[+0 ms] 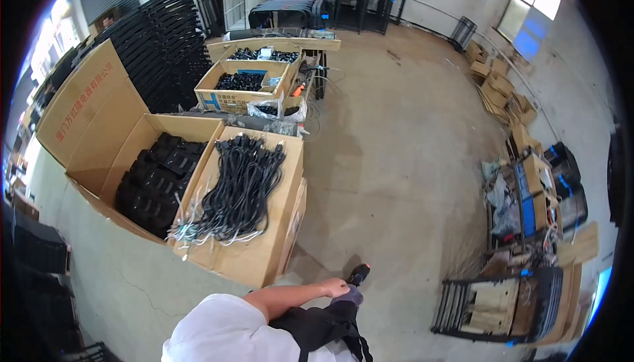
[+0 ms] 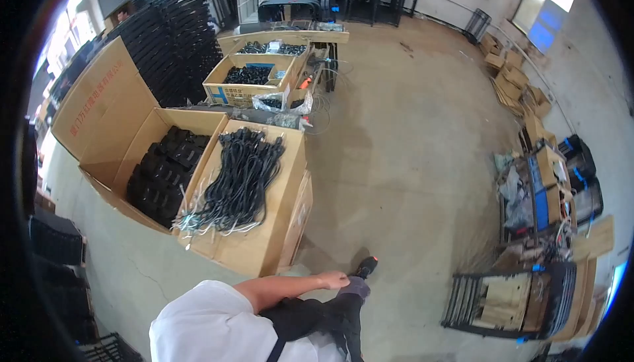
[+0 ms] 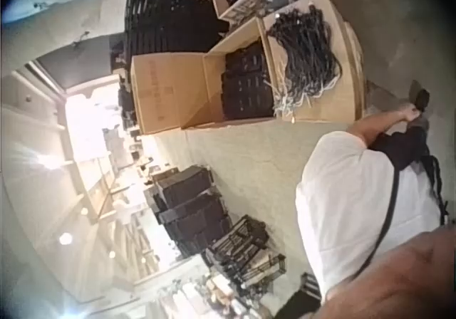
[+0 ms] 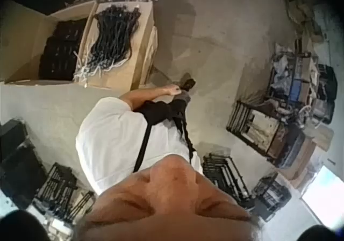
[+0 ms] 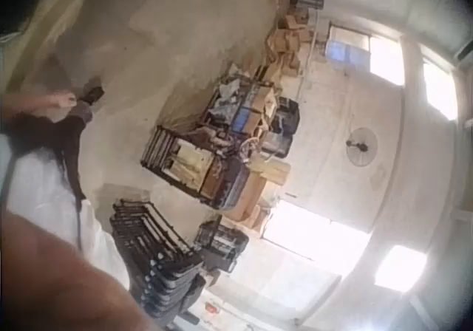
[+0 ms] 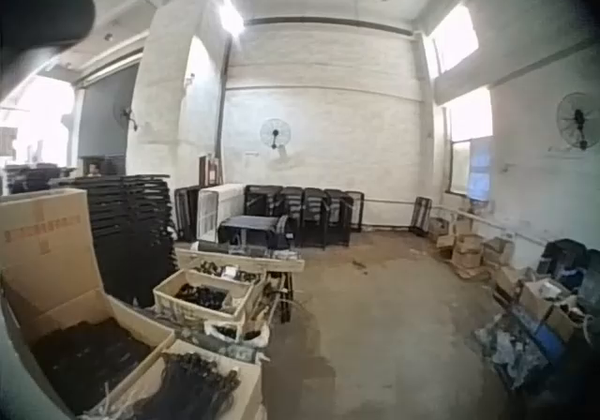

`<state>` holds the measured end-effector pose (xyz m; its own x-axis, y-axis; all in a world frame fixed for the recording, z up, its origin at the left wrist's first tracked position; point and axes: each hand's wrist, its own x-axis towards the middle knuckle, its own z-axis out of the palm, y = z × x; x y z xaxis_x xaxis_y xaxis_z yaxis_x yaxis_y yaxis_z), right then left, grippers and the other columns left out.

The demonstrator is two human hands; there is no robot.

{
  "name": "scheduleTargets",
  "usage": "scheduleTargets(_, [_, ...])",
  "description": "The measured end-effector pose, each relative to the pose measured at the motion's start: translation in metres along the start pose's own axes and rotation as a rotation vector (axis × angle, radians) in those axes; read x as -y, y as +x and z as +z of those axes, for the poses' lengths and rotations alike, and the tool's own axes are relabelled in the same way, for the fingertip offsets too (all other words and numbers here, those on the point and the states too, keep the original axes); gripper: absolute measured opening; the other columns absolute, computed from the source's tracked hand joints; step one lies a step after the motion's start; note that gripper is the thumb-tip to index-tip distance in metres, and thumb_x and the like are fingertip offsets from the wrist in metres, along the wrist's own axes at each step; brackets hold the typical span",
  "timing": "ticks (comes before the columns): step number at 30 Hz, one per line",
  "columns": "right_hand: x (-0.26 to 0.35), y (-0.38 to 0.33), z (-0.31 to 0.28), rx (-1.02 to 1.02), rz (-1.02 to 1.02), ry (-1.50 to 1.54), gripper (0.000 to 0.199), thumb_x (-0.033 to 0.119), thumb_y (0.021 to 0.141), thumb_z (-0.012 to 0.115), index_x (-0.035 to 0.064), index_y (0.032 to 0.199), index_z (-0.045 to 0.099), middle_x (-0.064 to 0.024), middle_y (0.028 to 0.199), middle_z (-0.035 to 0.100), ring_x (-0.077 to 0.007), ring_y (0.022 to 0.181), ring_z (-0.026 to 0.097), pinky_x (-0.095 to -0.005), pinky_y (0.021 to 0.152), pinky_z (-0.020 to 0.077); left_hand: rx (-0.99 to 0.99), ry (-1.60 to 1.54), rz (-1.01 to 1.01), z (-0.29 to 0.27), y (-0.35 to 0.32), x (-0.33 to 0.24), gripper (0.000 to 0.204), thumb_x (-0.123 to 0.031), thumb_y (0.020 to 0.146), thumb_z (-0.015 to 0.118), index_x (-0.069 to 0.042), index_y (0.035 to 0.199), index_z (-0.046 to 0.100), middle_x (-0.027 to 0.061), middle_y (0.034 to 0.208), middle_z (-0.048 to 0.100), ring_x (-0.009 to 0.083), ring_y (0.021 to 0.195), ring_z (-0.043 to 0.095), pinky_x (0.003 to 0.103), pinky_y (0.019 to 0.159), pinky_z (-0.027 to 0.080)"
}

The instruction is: Assembling components of fitness equipment, including attaching motor covers and managing internal wiring.

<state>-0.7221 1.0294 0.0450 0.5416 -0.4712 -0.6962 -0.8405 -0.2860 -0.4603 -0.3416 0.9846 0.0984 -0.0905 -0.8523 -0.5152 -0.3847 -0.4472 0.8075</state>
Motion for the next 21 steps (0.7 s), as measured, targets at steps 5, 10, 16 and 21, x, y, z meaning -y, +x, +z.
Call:
scheduleTargets(5, [-0.053,0.096,-0.16,0.166,-0.175,-0.334,0.036,0.037,0.096,0.052,0.0133,0.115,0.071,-0.0136,0.118,0.074,-0.0317,0.097,0.074,-0.0512,0.071,0.0575,-0.14,0.12,-0.316,-0.08,0.055,0.051,0.054,-0.048,0.092,0.056,-0.007,0.122,0.075,0.0213,0.121,0.073,0.0401,0.115,0.069,0.05,0.099,0.053])
scheduleTargets(10, [-0.161,0.191,-0.351,-0.048,0.556,0.905,0.016,0.014,0.093,0.059,0.0061,0.101,0.07,-0.0095,0.08,0.066,-0.0182,0.074,0.067,-0.0323,0.05,0.0492,-0.54,-0.068,-0.631,-0.154,0.098,0.041,0.052,-0.043,0.092,0.054,-0.008,0.124,0.075,0.0209,0.131,0.07,0.0405,0.123,0.065,0.05,0.106,0.051])
scheduleTargets(16, [-0.087,0.329,-0.627,-0.546,0.281,0.914,0.014,0.015,0.095,0.063,0.0043,0.102,0.069,-0.0094,0.075,0.066,-0.0199,0.056,0.06,-0.035,0.047,0.0474,-0.482,-0.021,-0.78,-0.161,0.132,0.059,0.049,-0.044,0.092,0.054,-0.006,0.112,0.077,0.0239,0.122,0.072,0.0438,0.117,0.068,0.052,0.102,0.053])
scheduleTargets(21, [-0.001,0.392,-0.675,-0.588,0.119,0.897,0.018,0.016,0.099,0.064,0.0013,0.104,0.072,-0.0075,0.078,0.069,-0.0157,0.061,0.064,-0.0292,0.053,0.0514,-0.464,-0.134,-0.236,-0.193,0.207,0.078,0.043,-0.044,0.086,0.063,-0.008,0.103,0.079,0.024,0.105,0.075,0.042,0.103,0.072,0.051,0.089,0.056])
